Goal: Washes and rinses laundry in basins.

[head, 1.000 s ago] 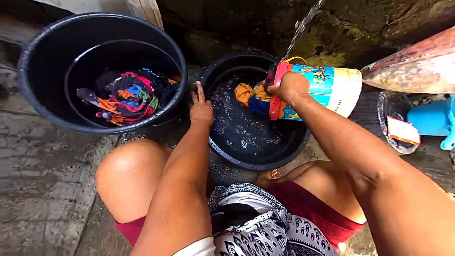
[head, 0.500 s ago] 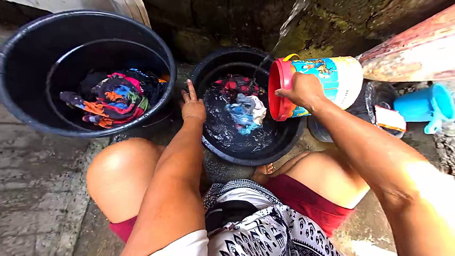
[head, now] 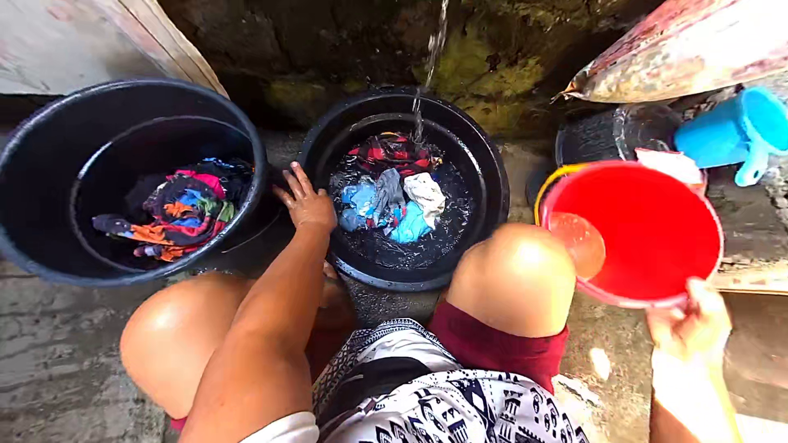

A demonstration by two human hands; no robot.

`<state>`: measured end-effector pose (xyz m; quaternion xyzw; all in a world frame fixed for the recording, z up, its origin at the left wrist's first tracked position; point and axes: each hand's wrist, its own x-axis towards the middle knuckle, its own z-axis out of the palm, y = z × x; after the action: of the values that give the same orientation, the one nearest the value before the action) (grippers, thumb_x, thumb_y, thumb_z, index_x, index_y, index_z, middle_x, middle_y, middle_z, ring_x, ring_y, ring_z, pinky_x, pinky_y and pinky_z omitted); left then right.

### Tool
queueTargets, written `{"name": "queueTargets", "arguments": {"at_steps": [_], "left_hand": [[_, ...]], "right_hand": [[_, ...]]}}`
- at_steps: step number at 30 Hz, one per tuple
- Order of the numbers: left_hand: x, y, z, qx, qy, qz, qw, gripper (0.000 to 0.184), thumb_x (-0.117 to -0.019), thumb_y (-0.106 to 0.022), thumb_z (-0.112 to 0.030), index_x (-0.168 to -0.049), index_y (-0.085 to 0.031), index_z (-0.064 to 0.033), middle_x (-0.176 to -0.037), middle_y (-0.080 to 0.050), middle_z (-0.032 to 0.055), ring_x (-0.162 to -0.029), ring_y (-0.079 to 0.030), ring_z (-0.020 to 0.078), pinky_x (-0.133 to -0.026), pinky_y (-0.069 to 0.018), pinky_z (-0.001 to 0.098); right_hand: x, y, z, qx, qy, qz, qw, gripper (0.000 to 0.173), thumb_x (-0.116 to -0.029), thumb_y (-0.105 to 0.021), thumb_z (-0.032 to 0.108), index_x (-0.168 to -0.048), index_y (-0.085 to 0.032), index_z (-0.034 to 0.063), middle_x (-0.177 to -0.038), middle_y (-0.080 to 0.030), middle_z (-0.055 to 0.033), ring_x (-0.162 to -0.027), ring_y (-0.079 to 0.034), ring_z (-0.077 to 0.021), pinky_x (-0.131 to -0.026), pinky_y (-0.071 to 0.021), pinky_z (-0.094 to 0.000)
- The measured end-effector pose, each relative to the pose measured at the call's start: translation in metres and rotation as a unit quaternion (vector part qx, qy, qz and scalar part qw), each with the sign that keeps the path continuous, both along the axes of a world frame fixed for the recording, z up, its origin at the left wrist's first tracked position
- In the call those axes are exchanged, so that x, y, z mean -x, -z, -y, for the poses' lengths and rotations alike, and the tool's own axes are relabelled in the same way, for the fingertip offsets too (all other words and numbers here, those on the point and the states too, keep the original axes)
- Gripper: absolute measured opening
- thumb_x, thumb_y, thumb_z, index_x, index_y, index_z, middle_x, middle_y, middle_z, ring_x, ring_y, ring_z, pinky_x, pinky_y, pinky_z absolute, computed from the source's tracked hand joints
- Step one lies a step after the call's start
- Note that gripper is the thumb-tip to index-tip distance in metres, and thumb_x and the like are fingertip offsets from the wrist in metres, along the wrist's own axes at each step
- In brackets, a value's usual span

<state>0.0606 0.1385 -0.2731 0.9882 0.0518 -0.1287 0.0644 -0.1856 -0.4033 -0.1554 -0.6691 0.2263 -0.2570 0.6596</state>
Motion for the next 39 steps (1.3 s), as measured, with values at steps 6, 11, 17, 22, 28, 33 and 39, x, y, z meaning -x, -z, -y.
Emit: {"name": "queueTargets", "arguments": {"at_steps": [6, 11, 17, 22, 28, 33, 39], "left_hand": [[0.000, 0.015, 0.052, 0.105, 0.192, -0.046, 0.975, 0.059, -0.0890, -0.076, -0.013, -0.142, -0.055, 0.0008, -0.150, -0.045, 0.0332, -0.141, -0.038, 0.0553, -0.110, -0.0303, 0.0773], [0.015, 0.065, 0.090, 0.112, 0.172, -0.174, 0.963, 0.056, -0.0952, -0.071, -0.040, -0.144, -0.059, -0.0150, -0.154, -0.047, 0.0198, -0.147, -0.030, 0.0513, -0.101, -0.0372, 0.0795], [0.025, 0.081, 0.106, -0.001, 0.135, -0.357, 0.924, 0.068, -0.0885, -0.071, -0.057, -0.140, -0.063, -0.0130, -0.156, -0.044, 0.0241, -0.147, -0.028, 0.0529, -0.110, -0.0188, 0.0833], [0.028, 0.064, 0.121, -0.005, 0.224, -0.444, 0.868, 0.053, -0.0937, -0.068, -0.047, -0.122, -0.069, -0.0015, -0.128, -0.065, 0.0258, -0.124, -0.059, 0.0463, -0.097, -0.0412, 0.0764], [-0.001, 0.033, 0.080, 0.203, 0.150, -0.321, 0.913, 0.032, -0.1023, -0.062, -0.025, -0.118, -0.071, 0.0018, -0.119, -0.069, 0.0258, -0.118, -0.063, 0.0425, -0.104, -0.0443, 0.0642], [-0.022, 0.046, 0.051, 0.171, -0.034, -0.115, 0.978, 0.037, -0.0997, -0.061, -0.016, -0.134, -0.063, -0.0019, -0.139, -0.055, 0.0303, -0.125, -0.058, 0.0481, -0.102, -0.0484, 0.0654], [-0.008, 0.096, 0.097, 0.064, 0.009, -0.260, 0.963, 0.056, -0.0898, -0.075, -0.022, -0.142, -0.059, -0.0084, -0.158, -0.041, 0.0234, -0.141, -0.035, 0.0586, -0.099, -0.0377, 0.0820]], "right_hand": [[0.061, 0.103, -0.011, -0.218, 0.252, -0.100, 0.938, 0.029, -0.1093, -0.030, 0.035, -0.121, -0.049, 0.0158, -0.095, -0.063, 0.0000, -0.079, -0.065, -0.0108, -0.068, -0.0578, -0.0336], [0.058, 0.100, -0.040, -0.218, 0.129, -0.351, 0.902, 0.049, -0.1109, -0.026, 0.049, -0.111, -0.053, 0.0090, -0.080, -0.066, 0.0010, -0.069, -0.066, -0.0094, -0.063, -0.0574, -0.0313], [0.020, 0.002, -0.008, 0.213, -0.018, -0.439, 0.873, 0.035, -0.1077, -0.049, 0.024, -0.116, -0.061, -0.0080, -0.083, -0.065, -0.0119, -0.059, -0.061, -0.0135, -0.056, -0.0559, -0.0344], [-0.112, -0.053, -0.131, 0.444, -0.197, -0.126, 0.865, 0.033, -0.1024, -0.054, 0.017, -0.103, -0.069, -0.0127, -0.096, -0.067, -0.0257, -0.089, -0.067, -0.0292, -0.083, -0.0552, -0.0449], [-0.209, 0.117, -0.285, 0.475, -0.587, -0.237, 0.612, 0.028, -0.1014, -0.056, 0.011, -0.123, -0.071, 0.0029, -0.132, -0.063, -0.0218, -0.130, -0.055, -0.0419, -0.108, -0.0410, -0.0631], [-0.252, 0.180, -0.240, 0.522, -0.541, -0.338, 0.567, 0.030, -0.0989, -0.058, 0.005, -0.126, -0.069, -0.0021, -0.140, -0.058, -0.0289, -0.139, -0.041, -0.0552, -0.112, -0.0176, -0.0829], [-0.288, 0.171, -0.269, 0.539, -0.375, -0.285, 0.698, 0.042, -0.0942, -0.064, 0.014, -0.132, -0.062, -0.0025, -0.139, -0.053, -0.0348, -0.132, -0.046, -0.0573, -0.097, -0.0377, -0.0785]]}}
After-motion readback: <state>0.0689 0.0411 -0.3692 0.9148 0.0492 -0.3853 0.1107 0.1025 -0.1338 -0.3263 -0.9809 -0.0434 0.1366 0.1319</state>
